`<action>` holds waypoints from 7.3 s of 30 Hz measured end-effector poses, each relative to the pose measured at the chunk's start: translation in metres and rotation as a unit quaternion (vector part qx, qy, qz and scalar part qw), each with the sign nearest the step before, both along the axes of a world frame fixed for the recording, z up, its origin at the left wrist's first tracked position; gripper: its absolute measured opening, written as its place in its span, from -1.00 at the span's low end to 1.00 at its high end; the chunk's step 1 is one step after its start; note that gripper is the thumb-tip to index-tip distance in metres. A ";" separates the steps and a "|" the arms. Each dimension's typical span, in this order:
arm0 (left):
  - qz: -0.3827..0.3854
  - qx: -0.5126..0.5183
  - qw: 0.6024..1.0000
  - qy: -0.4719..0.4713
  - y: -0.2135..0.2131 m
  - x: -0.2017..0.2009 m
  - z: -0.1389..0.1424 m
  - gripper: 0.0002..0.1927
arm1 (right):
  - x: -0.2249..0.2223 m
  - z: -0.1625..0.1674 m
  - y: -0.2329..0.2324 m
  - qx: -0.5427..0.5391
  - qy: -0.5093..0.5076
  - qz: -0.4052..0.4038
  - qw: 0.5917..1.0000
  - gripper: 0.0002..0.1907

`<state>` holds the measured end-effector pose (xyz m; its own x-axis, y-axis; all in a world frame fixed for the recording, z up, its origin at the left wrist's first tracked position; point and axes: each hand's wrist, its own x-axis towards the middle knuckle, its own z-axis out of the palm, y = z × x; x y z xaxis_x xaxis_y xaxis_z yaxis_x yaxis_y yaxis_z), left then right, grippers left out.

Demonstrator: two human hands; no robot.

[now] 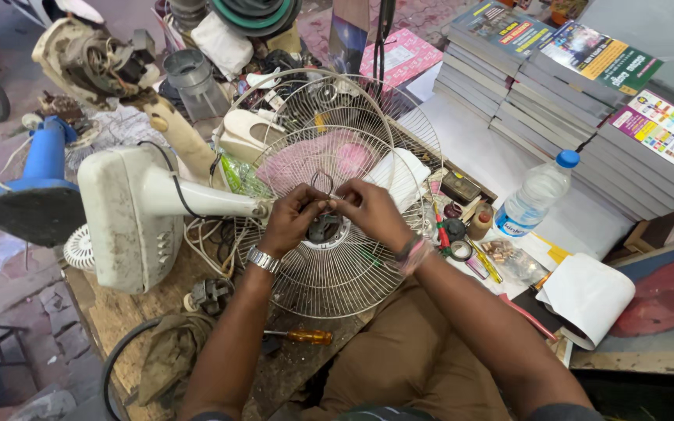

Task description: The person uses a screwdriver to adjust components inside the motor housing of a disassembled table fan. They then manipulate and connect small wires within the motor assembly.

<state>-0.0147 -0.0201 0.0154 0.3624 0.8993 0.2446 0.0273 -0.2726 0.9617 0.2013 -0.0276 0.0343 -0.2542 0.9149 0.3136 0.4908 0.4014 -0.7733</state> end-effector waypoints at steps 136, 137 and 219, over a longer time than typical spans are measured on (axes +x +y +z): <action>0.135 -0.216 0.936 -0.243 0.004 -0.004 0.017 -0.73 | -0.008 0.017 -0.013 -0.003 0.088 -0.076 0.993 -0.70; 0.166 -0.153 0.950 -0.217 -0.003 -0.003 0.019 -0.73 | -0.008 0.019 -0.014 0.014 0.102 -0.072 0.992 -0.72; -0.189 -0.106 0.976 0.038 0.057 -0.037 0.044 -0.86 | -0.025 0.022 -0.020 0.049 0.039 -0.095 0.993 -0.86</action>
<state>-0.0521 0.0373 0.0599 0.6871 0.7260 0.0283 0.0360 -0.0729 0.9967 0.1761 -0.0480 0.0559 -0.0507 0.9083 0.4152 0.5043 0.3822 -0.7743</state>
